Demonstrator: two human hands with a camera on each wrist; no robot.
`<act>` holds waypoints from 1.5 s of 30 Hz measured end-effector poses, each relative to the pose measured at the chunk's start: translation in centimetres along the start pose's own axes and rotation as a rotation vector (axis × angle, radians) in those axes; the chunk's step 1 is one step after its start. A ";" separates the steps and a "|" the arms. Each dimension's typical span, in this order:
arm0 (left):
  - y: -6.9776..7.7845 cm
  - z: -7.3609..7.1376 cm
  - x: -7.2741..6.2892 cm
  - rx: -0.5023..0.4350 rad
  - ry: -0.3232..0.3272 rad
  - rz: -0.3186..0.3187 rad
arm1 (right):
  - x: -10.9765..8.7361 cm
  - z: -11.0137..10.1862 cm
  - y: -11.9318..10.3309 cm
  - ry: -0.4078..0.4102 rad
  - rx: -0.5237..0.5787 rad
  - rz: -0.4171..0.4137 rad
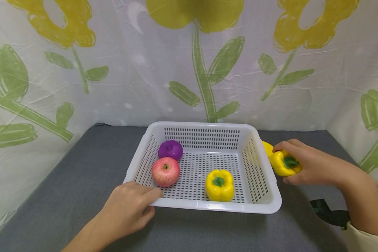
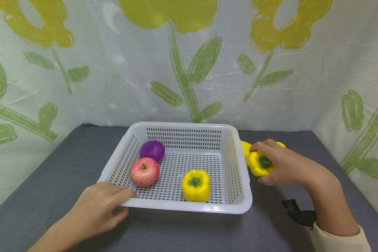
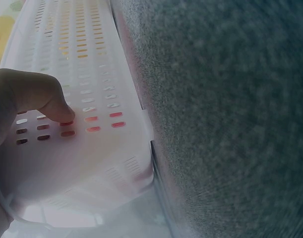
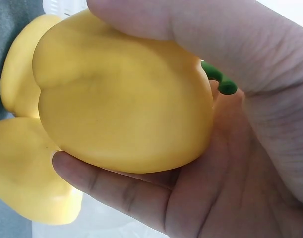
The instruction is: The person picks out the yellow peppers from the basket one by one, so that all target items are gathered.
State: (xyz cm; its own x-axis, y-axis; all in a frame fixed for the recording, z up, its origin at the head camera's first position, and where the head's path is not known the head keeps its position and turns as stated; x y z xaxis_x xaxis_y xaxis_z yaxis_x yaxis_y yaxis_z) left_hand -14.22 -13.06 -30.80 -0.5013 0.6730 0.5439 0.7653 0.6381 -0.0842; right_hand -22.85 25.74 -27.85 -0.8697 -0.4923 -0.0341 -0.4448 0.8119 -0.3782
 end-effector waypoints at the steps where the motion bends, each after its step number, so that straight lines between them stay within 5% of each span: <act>1: 0.0 0.0 0.0 0.001 0.000 0.001 | 0.0 0.1 0.1 -0.006 0.004 0.003; 26: 0.0 0.0 0.0 0.009 0.000 -0.002 | 1.4 2.2 0.2 -0.090 0.066 -0.071; 45: 0.0 0.1 0.0 -0.007 -0.006 -0.001 | 2.1 2.9 0.2 -0.143 0.087 -0.013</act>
State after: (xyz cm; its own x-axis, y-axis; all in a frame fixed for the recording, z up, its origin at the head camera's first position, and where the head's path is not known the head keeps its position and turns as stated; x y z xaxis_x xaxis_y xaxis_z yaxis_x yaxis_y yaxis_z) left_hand -14.29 -13.06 -30.84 -0.5045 0.6749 0.5385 0.7678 0.6359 -0.0777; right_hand -24.17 24.01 -30.66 -0.8220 -0.5472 -0.1575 -0.4303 0.7781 -0.4577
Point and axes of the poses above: each hand's wrist, its own x-axis towards the middle knuckle, its own z-axis out of the palm, y = z × x, the point moved 7 cm from there along x, towards the middle knuckle, and after that the axes turned 3 degrees about -y, right-handed, at the moved point
